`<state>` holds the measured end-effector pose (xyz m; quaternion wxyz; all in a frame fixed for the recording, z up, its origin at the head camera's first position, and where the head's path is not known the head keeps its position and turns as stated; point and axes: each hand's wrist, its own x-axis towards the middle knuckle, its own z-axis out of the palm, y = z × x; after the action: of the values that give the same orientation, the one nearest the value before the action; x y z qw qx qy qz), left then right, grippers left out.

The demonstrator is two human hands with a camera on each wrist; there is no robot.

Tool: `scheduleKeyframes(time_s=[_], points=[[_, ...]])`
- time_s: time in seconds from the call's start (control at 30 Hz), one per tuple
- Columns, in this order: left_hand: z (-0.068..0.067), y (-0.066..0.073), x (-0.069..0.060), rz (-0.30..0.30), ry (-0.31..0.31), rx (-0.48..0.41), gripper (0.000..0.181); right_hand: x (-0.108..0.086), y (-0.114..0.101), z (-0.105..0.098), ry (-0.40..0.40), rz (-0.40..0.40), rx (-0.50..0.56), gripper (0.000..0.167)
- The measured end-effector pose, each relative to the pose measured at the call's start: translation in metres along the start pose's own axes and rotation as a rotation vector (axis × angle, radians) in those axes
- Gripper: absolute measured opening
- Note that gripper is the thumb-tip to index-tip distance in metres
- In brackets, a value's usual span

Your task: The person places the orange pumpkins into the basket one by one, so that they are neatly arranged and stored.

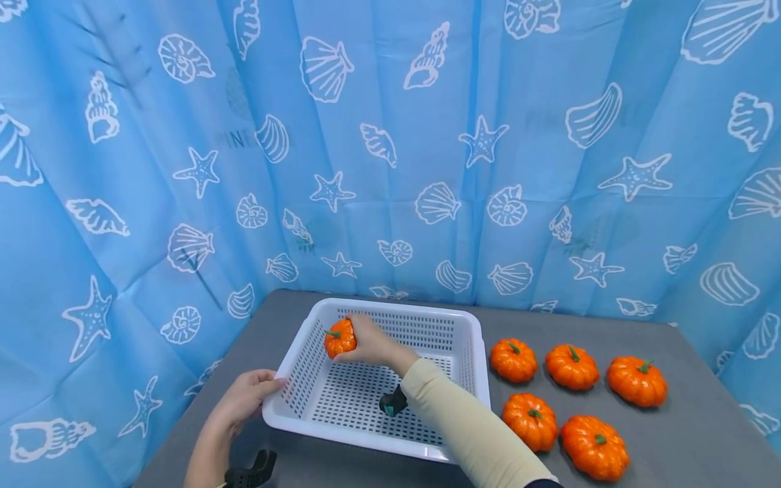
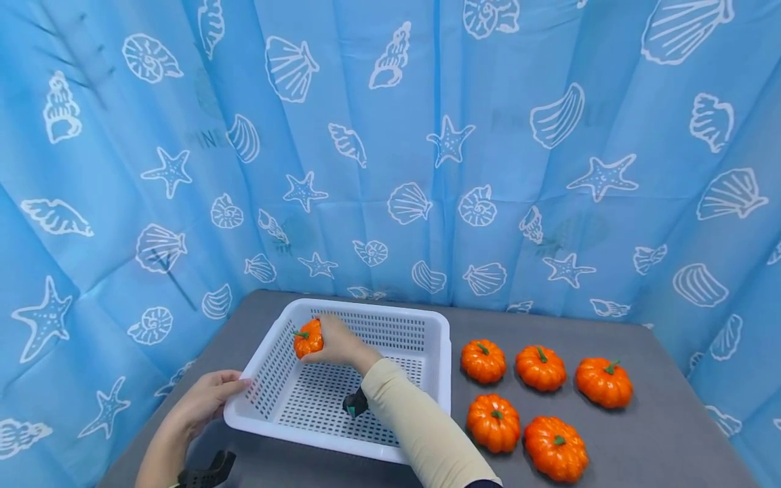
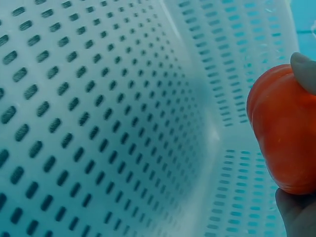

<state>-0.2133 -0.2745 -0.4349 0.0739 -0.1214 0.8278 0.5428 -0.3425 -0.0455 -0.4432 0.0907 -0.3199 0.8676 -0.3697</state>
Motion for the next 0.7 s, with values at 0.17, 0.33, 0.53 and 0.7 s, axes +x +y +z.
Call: scheduleKeyframes(time_s=[0.17,0.33,0.53,0.7], points=[[0.000,0.001,0.001,-0.008,-0.002,0.005,0.036,0.001,0.004,0.007,-0.020,0.021,-0.024,0.076],[-0.001,0.002,-0.003,0.004,-0.027,-0.011,0.040,0.001,0.007,0.014,-0.035,0.043,-0.024,0.083],[-0.003,0.002,-0.002,0.010,-0.026,-0.013,0.042,0.004,0.009,0.019,-0.039,0.081,-0.031,0.084],[-0.002,0.000,-0.002,-0.001,-0.022,-0.011,0.042,0.002,0.009,0.022,-0.059,0.088,-0.029,0.080]])
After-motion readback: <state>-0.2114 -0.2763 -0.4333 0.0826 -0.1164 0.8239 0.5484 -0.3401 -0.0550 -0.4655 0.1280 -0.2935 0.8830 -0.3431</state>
